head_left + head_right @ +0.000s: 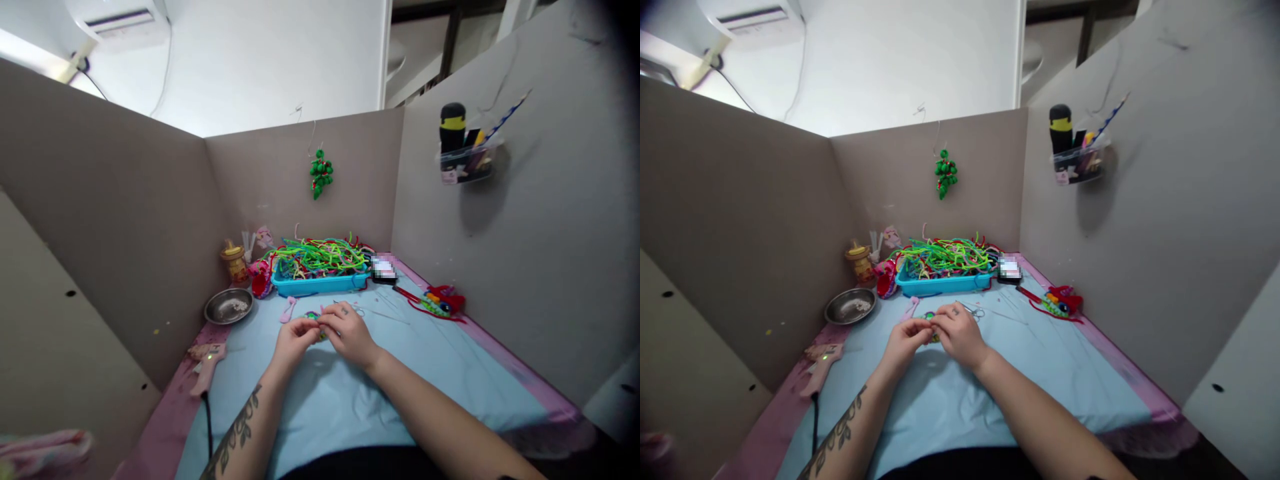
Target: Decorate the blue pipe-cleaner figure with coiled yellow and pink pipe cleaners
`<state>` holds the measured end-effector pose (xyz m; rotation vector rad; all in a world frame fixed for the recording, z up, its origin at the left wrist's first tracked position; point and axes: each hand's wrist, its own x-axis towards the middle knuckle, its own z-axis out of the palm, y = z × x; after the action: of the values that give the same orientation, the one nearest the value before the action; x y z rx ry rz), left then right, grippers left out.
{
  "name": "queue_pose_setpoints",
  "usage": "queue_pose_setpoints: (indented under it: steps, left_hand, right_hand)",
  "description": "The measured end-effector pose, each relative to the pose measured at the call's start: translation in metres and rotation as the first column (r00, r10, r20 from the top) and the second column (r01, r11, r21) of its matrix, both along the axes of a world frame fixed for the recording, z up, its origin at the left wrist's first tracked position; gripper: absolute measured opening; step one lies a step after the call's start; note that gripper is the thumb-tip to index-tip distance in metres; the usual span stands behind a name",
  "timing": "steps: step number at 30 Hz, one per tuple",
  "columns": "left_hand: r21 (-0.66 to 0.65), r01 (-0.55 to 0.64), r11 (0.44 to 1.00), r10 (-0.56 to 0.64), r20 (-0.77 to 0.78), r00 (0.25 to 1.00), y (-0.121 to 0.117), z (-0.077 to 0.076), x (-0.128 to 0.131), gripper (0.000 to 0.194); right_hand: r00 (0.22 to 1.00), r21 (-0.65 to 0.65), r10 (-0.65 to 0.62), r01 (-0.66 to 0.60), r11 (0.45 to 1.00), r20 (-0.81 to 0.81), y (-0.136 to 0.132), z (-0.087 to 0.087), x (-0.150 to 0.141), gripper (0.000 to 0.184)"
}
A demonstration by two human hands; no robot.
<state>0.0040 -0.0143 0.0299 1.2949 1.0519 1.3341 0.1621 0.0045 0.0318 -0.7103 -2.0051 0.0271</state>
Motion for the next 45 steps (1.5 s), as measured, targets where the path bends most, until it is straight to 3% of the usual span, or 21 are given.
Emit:
queue_pose_setpoints:
  steps: [8,12,18,26,35,45]
  left_hand:
    - [0.034,-0.038,0.999,0.037,0.027,0.999,0.0029,-0.0050,-0.0026,0.027]
    - [0.038,-0.035,0.999,0.034,0.033,0.999,0.0010,-0.0022,-0.0005,0.028]
    - [-0.005,-0.046,0.999,0.046,0.111,0.993,-0.0026,0.0034,0.0023,0.032]
    - [-0.097,0.004,0.995,0.020,0.241,0.970,0.0026,-0.0035,-0.0022,0.033]
    - [-0.056,0.121,0.991,-0.112,0.146,0.983,0.0006,-0.0018,-0.0015,0.024]
    - [0.125,-0.087,0.988,0.099,-0.089,0.991,-0.0040,0.0013,0.0029,0.011]
  right_hand:
    - [0.996,-0.015,0.070,-0.069,0.998,0.049,0.0094,-0.0008,0.0057,0.015]
    - [0.997,-0.012,0.036,-0.035,0.999,0.066,0.0083,-0.0010,0.0050,0.016]
    - [0.999,-0.038,0.046,-0.046,0.998,0.005,0.0055,0.0010,0.0052,0.016]
    - [0.995,-0.096,0.052,-0.059,0.994,-0.083,0.0098,0.0018,0.0060,0.012]
    - [0.984,-0.156,0.072,-0.097,0.983,-0.161,0.0061,0.0002,0.0051,0.014]
    - [0.984,-0.269,0.148,-0.168,0.948,-0.094,0.0071,0.0003,0.0036,0.013]
